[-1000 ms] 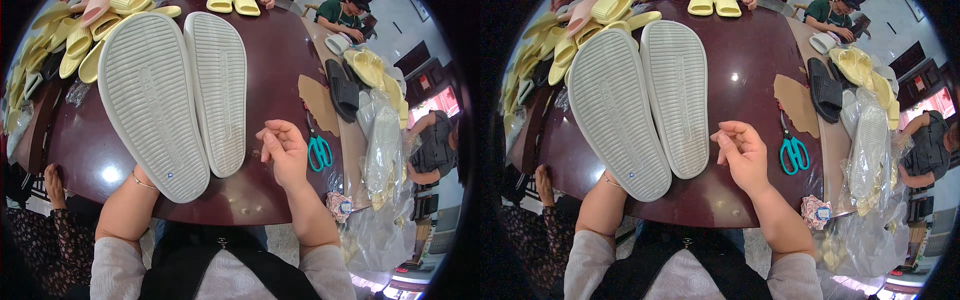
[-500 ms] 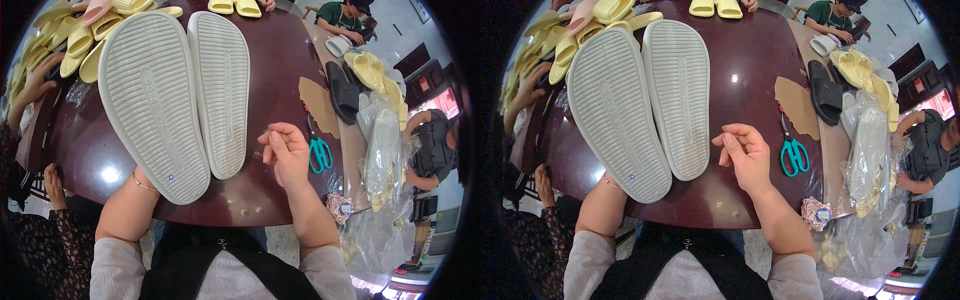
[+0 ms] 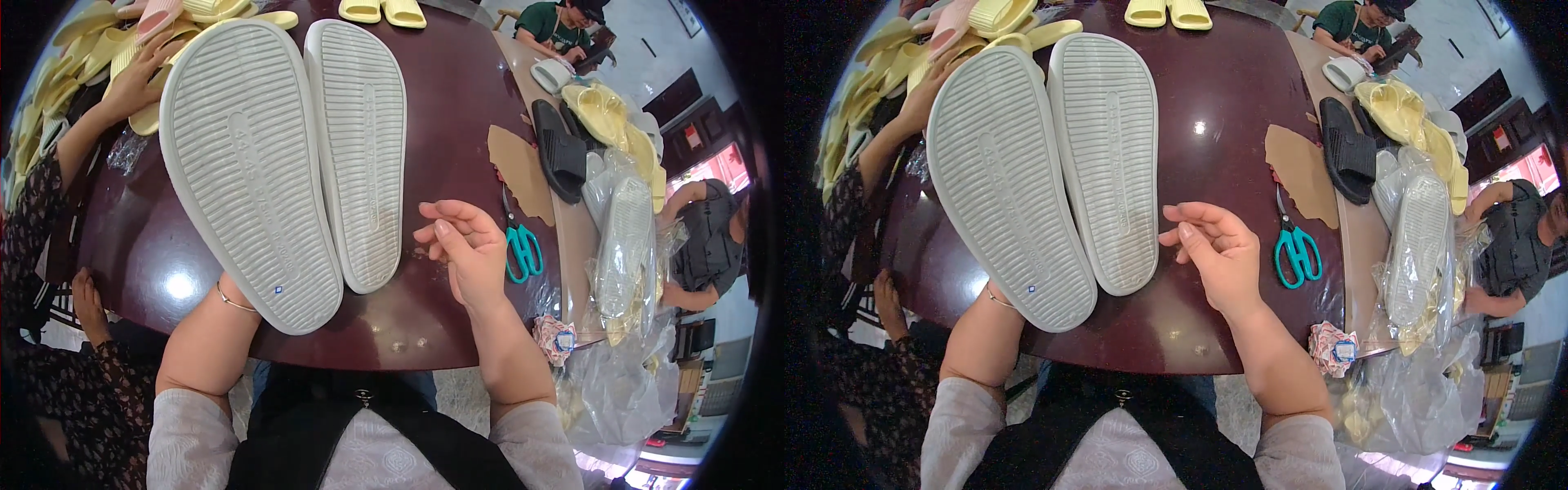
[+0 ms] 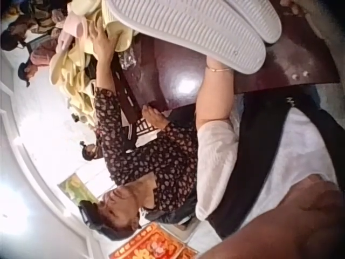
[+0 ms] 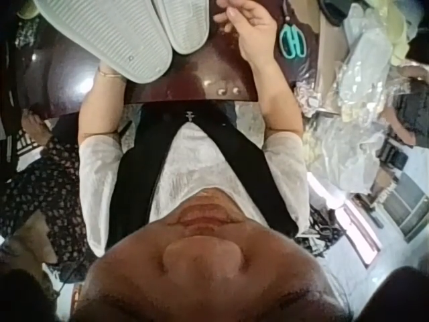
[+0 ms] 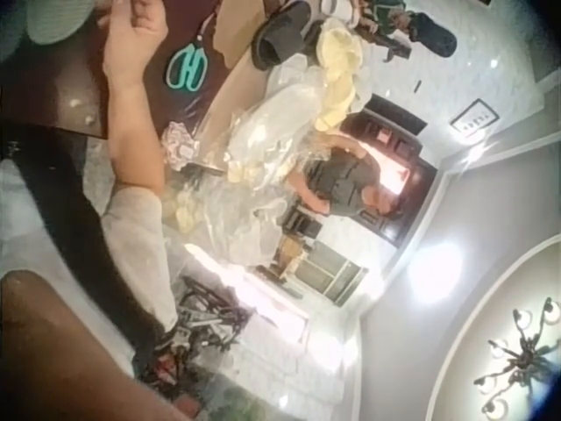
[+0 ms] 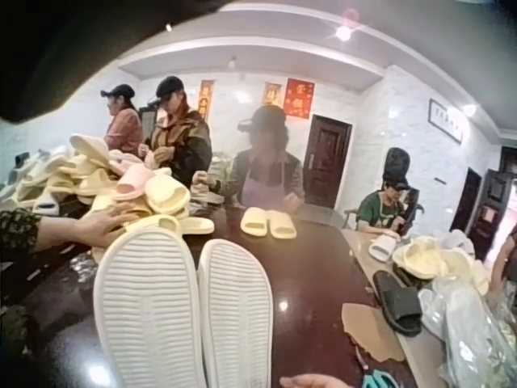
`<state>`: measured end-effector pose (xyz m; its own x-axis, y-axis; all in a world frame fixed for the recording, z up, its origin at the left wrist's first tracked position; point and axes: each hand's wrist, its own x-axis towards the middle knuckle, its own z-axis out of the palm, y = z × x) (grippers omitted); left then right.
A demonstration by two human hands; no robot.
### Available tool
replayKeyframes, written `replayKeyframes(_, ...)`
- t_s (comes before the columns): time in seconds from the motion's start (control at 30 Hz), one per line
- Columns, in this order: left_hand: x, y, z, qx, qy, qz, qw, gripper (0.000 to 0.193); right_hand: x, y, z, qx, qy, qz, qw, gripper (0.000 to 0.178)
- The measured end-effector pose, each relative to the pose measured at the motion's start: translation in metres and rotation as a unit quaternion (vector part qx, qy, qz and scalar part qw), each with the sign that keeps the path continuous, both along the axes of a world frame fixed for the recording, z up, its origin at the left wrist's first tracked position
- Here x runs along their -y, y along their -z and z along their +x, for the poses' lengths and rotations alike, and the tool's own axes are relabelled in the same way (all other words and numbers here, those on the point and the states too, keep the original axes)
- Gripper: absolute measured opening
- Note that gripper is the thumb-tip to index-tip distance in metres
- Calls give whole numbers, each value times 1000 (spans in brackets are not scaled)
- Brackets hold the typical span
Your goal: Inspecting slippers and using scissors to trim loose threads and apply labels.
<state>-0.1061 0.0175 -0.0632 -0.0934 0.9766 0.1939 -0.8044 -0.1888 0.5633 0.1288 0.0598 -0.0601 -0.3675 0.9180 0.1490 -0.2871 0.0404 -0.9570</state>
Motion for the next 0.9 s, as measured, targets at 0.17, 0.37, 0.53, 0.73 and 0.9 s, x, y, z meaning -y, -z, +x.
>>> replayKeyframes(0.17, -4, 7, -6, 34, 26, 10, 999, 58, -1, 4, -1, -19, -2, -9, 1000, 18)
replayKeyframes(0.37, -7, 4, -2, 73, 69, 23, 995, 58, 2, 11, -8, -15, 17, 2, 1000, 18)
replayKeyframes(0.53, -2, -5, 18, 98, 75, -9, 992, 55, 0, -4, 12, 10, 30, -3, 999, 15)
replayKeyframes(0.73, -44, 25, 108, 104, 150, -62, 981, 52, 20, -19, 71, 57, 29, 36, 997, 13)
replayKeyframes(0.9, -40, 49, 153, 113, 165, -69, 977, 51, 49, -1, 168, 157, 215, 33, 963, 13)
